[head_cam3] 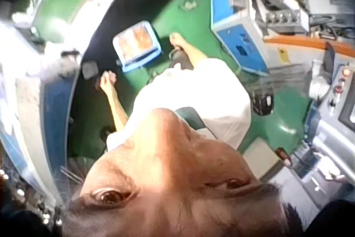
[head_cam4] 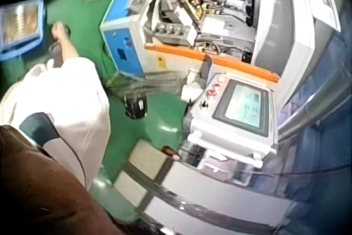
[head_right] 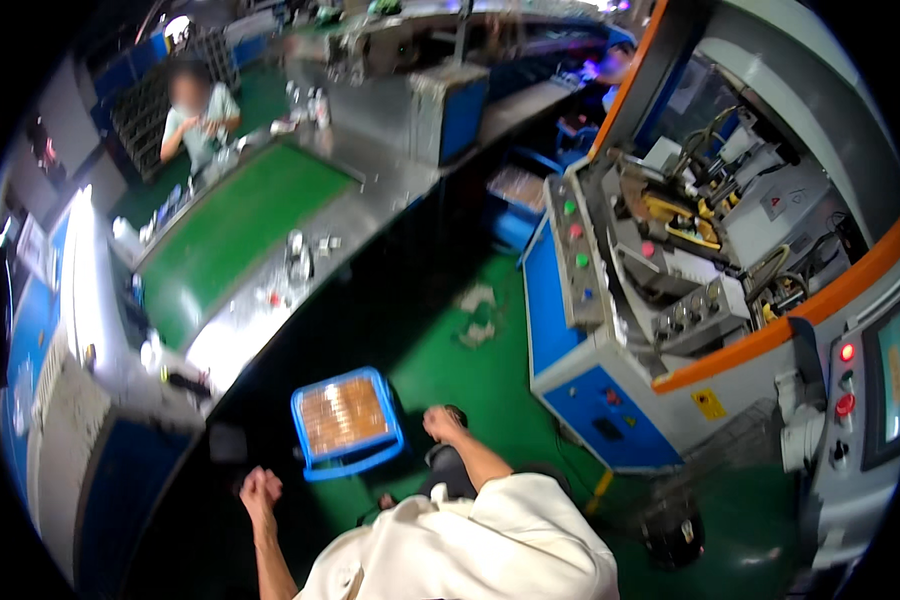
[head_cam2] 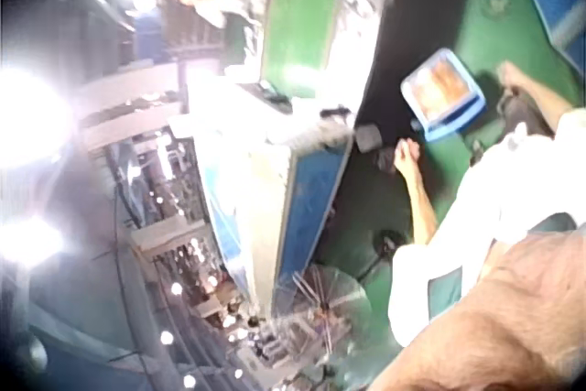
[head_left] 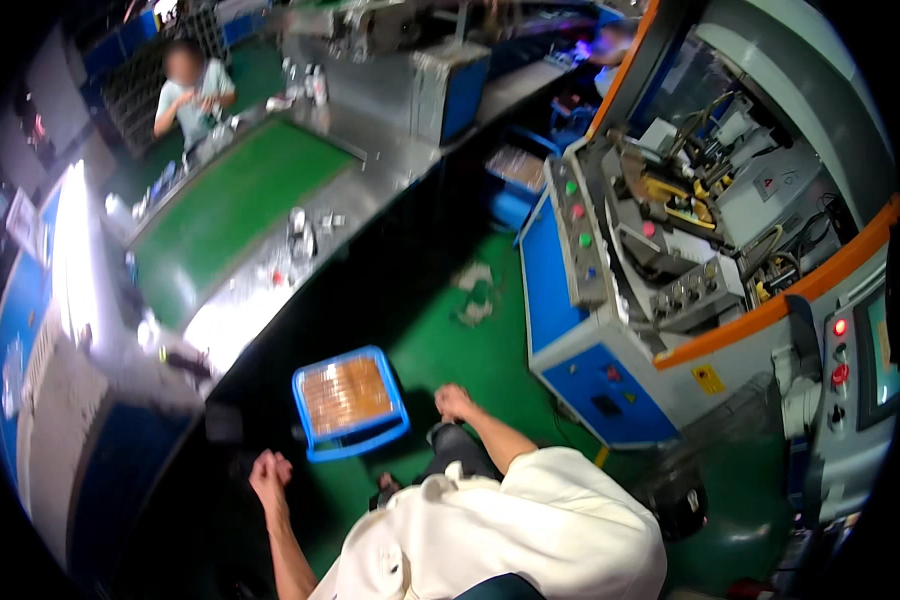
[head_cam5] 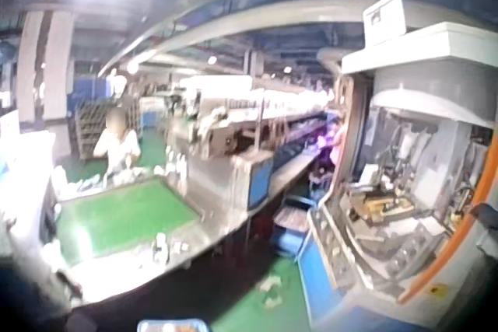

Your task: The person picks up shoes from a conveyor belt, places them into a machine, operates the machine with a button, and returns the shoes to the conveyor belt.

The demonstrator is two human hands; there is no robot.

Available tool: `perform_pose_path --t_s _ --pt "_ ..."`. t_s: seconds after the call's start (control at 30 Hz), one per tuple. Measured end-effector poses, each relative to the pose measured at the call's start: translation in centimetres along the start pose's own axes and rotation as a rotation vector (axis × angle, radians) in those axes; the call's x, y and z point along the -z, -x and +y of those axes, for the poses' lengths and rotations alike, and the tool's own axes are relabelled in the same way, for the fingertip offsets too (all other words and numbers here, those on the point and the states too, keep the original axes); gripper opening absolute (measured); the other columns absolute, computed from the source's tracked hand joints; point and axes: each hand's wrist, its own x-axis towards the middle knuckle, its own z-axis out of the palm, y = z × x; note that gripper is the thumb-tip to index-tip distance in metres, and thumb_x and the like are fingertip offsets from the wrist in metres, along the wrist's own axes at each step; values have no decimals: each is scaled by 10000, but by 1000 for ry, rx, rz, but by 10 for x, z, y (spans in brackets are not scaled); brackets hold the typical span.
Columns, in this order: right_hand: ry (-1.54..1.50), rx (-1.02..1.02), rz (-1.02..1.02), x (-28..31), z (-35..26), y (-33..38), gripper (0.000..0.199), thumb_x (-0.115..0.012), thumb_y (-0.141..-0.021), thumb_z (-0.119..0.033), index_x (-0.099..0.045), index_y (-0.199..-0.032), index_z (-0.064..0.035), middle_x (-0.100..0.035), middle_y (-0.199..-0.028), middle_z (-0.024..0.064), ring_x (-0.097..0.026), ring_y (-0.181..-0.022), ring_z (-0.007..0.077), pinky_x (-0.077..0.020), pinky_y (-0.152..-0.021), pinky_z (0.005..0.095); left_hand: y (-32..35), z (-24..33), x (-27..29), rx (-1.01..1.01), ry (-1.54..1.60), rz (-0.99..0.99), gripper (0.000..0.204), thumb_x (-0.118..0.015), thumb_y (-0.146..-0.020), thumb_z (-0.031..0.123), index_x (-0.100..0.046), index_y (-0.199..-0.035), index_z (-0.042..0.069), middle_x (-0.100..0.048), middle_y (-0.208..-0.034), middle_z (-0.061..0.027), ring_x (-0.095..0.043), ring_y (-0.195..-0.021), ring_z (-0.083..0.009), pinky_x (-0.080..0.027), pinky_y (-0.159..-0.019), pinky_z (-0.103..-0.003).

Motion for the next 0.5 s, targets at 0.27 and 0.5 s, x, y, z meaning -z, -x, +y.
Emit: perform_pose_path --t_s 0.27,0.5 --pt "190 -783 -333 126 117 -76 136 -612 -768 -249 -680 -720 -142 -647 -621 -4 -587 -481 119 -477 -431 264 -27 -31 -157 195 -43 38 341 -626 -865 240 -554 -1092 -5 -633 -869 -86 -620 -635 -130 -488 -531 -194" --pt "-222 -505 -105 277 69 -210 181 -597 -783 -133 -627 -941 -49 -665 -734 40 -615 -551 119 -453 -431 256 -128 234 -333 -196 -220 -23 379 -621 -864 232 -546 -1124 -34 -619 -925 -107 -614 -770 -160 -494 -673 -252"
